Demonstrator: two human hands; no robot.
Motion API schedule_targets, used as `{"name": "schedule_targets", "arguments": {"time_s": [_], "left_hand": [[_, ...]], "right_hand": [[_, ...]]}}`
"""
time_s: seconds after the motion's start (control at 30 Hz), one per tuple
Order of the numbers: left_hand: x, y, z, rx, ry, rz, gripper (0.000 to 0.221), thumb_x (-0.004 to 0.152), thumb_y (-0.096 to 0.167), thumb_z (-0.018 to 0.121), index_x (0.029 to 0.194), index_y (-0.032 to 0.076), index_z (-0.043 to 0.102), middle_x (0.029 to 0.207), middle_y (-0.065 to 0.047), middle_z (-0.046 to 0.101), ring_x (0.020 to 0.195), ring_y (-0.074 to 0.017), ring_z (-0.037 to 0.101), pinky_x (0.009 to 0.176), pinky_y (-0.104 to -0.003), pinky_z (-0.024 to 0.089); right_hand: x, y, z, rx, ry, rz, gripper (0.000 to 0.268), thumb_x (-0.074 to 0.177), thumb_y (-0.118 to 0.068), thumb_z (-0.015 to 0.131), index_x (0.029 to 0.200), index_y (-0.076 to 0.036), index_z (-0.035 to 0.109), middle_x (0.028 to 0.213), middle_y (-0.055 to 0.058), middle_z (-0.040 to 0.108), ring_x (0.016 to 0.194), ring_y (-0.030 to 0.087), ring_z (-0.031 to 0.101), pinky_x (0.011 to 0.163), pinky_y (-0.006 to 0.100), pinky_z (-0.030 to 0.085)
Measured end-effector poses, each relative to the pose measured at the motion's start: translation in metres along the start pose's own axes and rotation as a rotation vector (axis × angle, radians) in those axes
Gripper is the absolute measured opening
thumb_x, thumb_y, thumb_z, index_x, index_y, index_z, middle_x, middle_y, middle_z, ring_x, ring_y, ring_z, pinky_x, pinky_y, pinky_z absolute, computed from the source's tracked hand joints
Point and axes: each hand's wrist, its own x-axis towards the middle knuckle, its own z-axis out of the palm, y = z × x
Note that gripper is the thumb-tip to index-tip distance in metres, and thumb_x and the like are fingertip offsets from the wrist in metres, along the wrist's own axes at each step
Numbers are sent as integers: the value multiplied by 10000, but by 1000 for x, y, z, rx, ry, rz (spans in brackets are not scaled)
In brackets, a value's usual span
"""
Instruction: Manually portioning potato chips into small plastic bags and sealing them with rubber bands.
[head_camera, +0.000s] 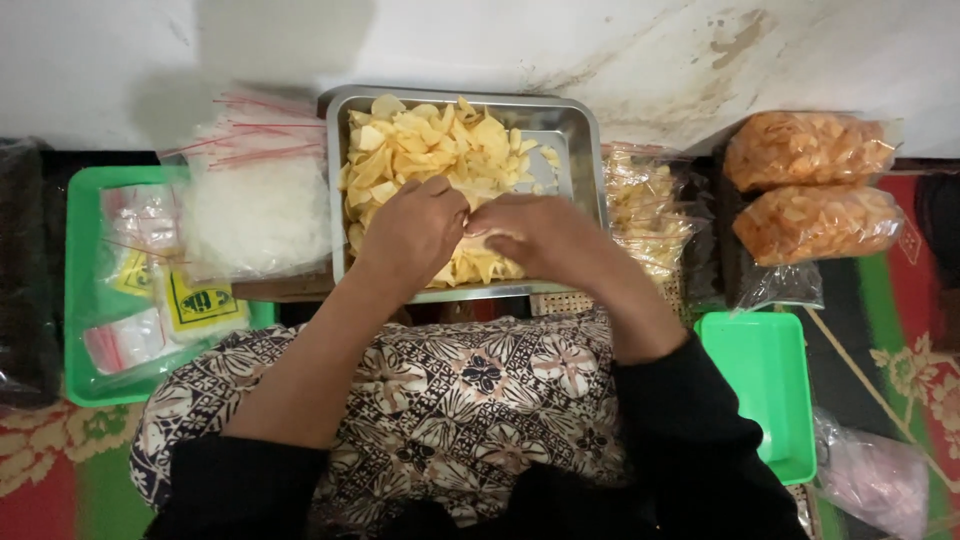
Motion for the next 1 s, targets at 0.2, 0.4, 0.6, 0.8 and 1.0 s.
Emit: {"name": "schedule_targets", "arguments": {"time_s": [0.2, 0.4, 0.6, 0.8, 1.0], "left_hand": [[2, -16, 8, -28, 19, 10, 145, 990, 279, 575, 890, 175, 589, 850, -33, 547, 796, -333, 656, 661, -376, 528], [5, -3, -13, -19, -25, 0, 82, 996, 273, 552, 979, 193, 556, 897, -45, 557, 754, -328, 691, 623, -388, 572], [1, -3, -4, 49, -37, -13, 82, 955, 203, 613, 967, 190, 533, 901, -29, 543, 694, -325, 687, 563, -380, 565], [7, 10, -18, 119, 11, 11, 97, 957, 239, 627, 945, 226, 532, 876, 6, 529, 692, -284, 701, 559, -342, 568], [8, 17, -16, 35, 27, -17, 165, 928, 213, 671, 979, 239, 516, 892, 0, 535, 703, -308, 711, 587, -375, 576]], "right_hand": [[13, 85, -27, 143, 494, -110, 210, 1003, -26, 683, 1193, -94, 744, 1062, 152, 753, 993, 365, 731, 781, 430, 592], [63, 200, 39, -30, 437, 69, 364, 974, -150, 592, 1320, -212, 688, 1182, 129, 718, 1088, 376, 681, 951, 496, 532], [84, 187, 48, 121, 322, 293, 600, 1076, -594, 533, 1506, -175, 526, 1373, 187, 617, 1235, 350, 636, 1040, 494, 506], [94, 149, 45, 121, 372, 200, 496, 965, -517, 691, 1344, -198, 667, 1172, 139, 738, 991, 333, 737, 897, 437, 576], [88, 137, 45, 174, 377, 268, 533, 888, -528, 774, 1292, -188, 699, 1218, 131, 700, 997, 289, 726, 881, 394, 583]]}}
